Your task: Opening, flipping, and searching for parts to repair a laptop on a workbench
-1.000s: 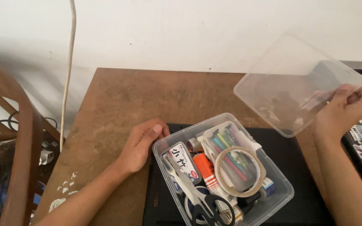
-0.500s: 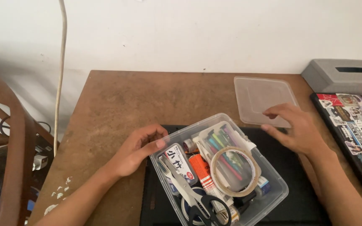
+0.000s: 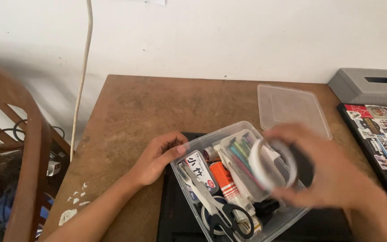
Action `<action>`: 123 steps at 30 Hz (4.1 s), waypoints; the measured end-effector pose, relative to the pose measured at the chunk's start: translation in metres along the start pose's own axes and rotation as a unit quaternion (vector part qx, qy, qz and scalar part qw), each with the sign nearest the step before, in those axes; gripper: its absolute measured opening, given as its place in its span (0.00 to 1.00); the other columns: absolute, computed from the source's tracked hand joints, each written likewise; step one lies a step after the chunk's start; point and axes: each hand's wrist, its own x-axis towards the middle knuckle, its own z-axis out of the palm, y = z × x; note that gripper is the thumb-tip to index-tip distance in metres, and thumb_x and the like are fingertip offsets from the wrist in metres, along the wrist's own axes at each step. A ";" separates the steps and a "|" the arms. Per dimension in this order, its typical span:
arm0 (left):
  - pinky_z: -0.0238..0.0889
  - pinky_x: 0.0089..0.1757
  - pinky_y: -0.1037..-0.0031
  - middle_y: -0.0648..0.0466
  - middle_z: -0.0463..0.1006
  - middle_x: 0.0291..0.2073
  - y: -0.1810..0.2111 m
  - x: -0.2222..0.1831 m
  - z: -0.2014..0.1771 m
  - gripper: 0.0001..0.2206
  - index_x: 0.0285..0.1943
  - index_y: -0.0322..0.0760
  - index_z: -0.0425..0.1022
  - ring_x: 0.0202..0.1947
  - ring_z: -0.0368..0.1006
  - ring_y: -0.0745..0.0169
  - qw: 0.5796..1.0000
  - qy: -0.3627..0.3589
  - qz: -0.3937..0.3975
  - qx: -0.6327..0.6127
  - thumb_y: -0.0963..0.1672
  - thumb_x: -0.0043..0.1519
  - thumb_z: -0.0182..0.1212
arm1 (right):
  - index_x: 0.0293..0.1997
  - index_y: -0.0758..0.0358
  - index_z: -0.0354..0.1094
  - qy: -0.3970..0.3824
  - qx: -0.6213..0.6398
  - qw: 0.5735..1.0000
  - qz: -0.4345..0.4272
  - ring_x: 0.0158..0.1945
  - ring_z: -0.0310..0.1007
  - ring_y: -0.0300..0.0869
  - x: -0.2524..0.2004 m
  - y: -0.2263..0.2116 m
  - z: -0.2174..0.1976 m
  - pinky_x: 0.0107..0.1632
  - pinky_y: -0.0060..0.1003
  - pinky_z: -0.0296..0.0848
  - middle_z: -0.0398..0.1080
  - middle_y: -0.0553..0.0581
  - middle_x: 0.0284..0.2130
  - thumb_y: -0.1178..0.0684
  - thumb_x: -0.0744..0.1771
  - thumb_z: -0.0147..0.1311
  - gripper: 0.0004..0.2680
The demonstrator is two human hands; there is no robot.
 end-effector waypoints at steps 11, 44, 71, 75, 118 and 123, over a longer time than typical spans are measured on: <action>0.59 0.34 0.76 0.61 0.75 0.28 -0.007 -0.001 0.004 0.12 0.36 0.38 0.76 0.30 0.68 0.72 1.000 0.017 0.009 0.007 0.49 0.64 0.53 | 0.67 0.67 0.59 0.096 -0.078 0.951 0.283 0.58 0.72 0.57 0.010 0.199 0.050 0.57 0.49 0.67 0.70 0.67 0.57 0.35 0.60 0.62 0.33; 0.59 0.37 0.74 0.62 0.74 0.26 -0.004 -0.001 0.003 0.13 0.35 0.43 0.75 0.30 0.67 0.70 0.995 -0.015 -0.001 0.100 0.47 0.66 0.45 | 0.53 0.49 0.77 -0.173 0.195 0.938 0.229 0.47 0.85 0.41 0.063 0.049 -0.013 0.48 0.38 0.88 0.84 0.49 0.45 0.57 0.53 0.76 0.24; 0.64 0.34 0.68 0.49 0.74 0.25 -0.027 0.003 0.010 0.16 0.39 0.33 0.81 0.32 0.68 0.56 1.000 0.009 0.013 -0.010 0.48 0.54 0.52 | 0.61 0.62 0.70 0.178 -0.075 0.965 0.175 0.62 0.69 0.62 0.057 0.112 0.053 0.64 0.57 0.62 0.72 0.69 0.52 0.44 0.69 0.56 0.17; 0.61 0.34 0.71 0.55 0.75 0.25 -0.016 -0.001 0.012 0.14 0.36 0.36 0.77 0.30 0.68 0.63 1.000 0.008 0.019 0.013 0.48 0.57 0.49 | 0.55 0.56 0.74 -0.025 0.121 0.992 0.001 0.52 0.76 0.46 0.040 0.019 0.001 0.56 0.45 0.70 0.74 0.56 0.48 0.55 0.64 0.58 0.13; 0.57 0.33 0.74 0.61 0.75 0.27 -0.008 0.001 0.007 0.10 0.32 0.40 0.75 0.29 0.68 0.68 0.997 -0.008 0.000 0.071 0.46 0.57 0.48 | 0.57 0.59 0.42 -0.133 0.096 0.945 0.282 0.40 0.78 0.42 0.044 0.082 -0.016 0.20 0.34 0.81 0.52 0.46 0.59 0.53 0.68 0.50 0.17; 0.59 0.35 0.74 0.61 0.76 0.28 -0.009 0.001 0.005 0.11 0.34 0.40 0.76 0.30 0.69 0.68 0.997 -0.007 -0.005 0.078 0.47 0.57 0.48 | 0.73 0.32 0.30 -0.292 0.028 0.869 0.399 0.46 0.76 0.43 0.051 -0.009 -0.029 0.46 0.38 0.85 0.63 0.47 0.51 0.39 0.65 0.57 0.33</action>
